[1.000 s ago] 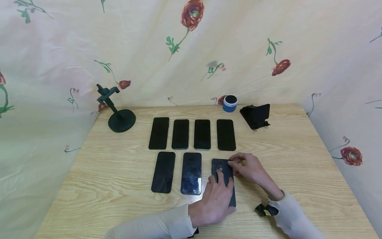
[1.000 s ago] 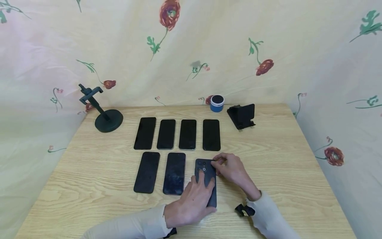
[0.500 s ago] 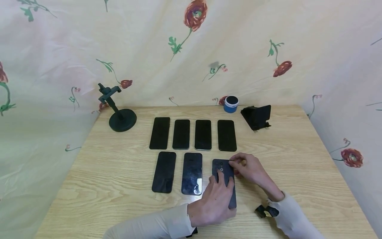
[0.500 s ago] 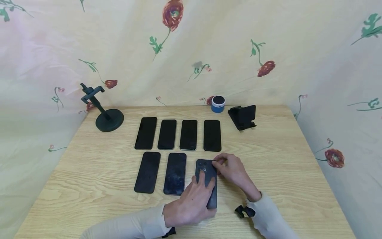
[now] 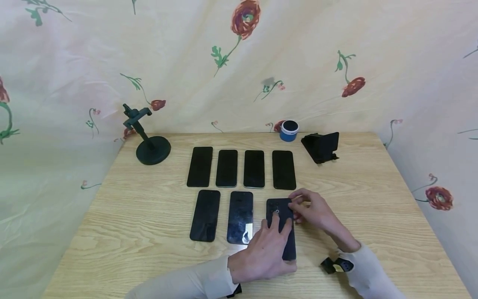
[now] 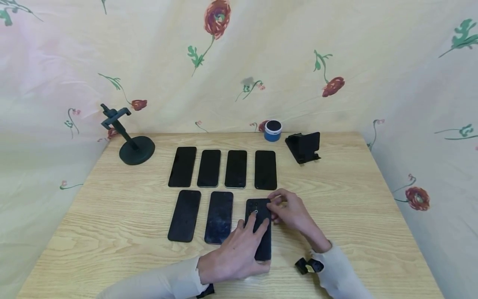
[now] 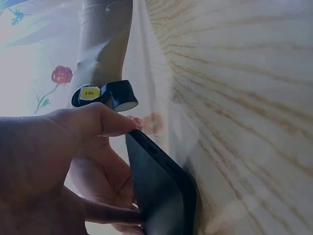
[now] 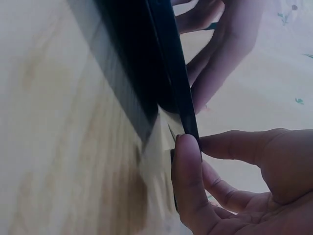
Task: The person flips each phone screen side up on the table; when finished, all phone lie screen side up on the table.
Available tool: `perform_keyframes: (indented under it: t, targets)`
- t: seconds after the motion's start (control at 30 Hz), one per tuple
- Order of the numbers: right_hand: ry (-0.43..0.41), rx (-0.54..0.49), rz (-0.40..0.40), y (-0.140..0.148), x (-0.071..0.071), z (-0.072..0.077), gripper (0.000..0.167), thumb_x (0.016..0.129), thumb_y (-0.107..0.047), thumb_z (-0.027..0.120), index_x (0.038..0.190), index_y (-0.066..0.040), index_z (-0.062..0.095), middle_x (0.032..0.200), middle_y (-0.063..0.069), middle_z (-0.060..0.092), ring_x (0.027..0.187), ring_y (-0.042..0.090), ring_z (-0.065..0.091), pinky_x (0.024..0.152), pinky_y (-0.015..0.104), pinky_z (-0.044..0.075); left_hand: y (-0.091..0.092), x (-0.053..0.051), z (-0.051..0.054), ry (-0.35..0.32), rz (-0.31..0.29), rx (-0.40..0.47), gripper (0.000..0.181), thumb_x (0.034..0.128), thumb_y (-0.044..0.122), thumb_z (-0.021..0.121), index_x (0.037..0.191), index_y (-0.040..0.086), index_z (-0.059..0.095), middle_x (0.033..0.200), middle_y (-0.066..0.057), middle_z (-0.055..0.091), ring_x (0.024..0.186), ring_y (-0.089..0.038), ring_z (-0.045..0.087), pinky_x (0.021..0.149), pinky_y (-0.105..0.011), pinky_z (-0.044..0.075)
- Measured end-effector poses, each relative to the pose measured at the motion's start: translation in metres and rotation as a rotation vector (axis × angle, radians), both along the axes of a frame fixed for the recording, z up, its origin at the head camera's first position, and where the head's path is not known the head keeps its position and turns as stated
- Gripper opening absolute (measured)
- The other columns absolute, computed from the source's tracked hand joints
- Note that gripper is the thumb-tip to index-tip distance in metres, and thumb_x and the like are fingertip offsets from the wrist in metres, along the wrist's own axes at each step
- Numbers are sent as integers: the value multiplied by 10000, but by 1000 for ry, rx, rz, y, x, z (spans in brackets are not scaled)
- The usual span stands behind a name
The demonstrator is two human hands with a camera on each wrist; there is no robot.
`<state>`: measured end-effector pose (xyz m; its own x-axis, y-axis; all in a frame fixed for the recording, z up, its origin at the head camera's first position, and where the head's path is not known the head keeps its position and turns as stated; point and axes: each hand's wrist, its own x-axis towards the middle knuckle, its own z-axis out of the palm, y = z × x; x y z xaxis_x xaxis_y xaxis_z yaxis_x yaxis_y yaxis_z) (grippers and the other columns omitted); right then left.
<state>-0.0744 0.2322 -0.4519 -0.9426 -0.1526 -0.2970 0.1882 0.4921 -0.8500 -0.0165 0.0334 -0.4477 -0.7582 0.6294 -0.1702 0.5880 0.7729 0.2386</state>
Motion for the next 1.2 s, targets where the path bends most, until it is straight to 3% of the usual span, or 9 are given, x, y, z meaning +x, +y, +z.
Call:
perform_keyframes:
  t: [0.43, 0.63, 0.8, 1.2]
  targets:
    - [-54, -130, -2, 11, -2, 6, 369, 1065, -91, 525, 1375, 109, 523, 1132, 266, 689, 764, 179, 735, 675, 321, 631, -9, -1, -2, -75, 5, 151, 989, 864, 658, 693, 1655, 249, 263, 1659, -169, 355, 1289, -388, 596, 922, -437, 612]
    - [-103, -215, 30, 11, -4, 9, 434, 1087, -123, 483, 1440, 131, 459, 1033, 156, 748, 751, 144, 738, 704, 308, 635, -12, -4, -1, -200, 40, 262, 1052, 868, 593, 712, 1676, 306, 104, 1681, -155, 276, 1330, -315, 542, 915, -415, 607]
    - [-107, -239, 65, 8, -5, 9, 435, 1081, -95, 482, 1444, 139, 431, 1107, 222, 754, 762, 153, 752, 715, 317, 640, -14, -6, -1, -250, 53, 306, 1076, 861, 565, 719, 1677, 325, 60, 1689, -145, 251, 1327, -263, 522, 927, -400, 599]
    - [-137, -290, 156, 3, -2, 0, 401, 1091, -75, 466, 1411, 160, 411, 1210, 302, 688, 917, 223, 768, 801, 384, 647, -17, -10, -3, -307, 36, 447, 1121, 853, 421, 723, 1683, 210, 0, 1688, -104, 261, 1352, -159, 487, 1143, -391, 475]
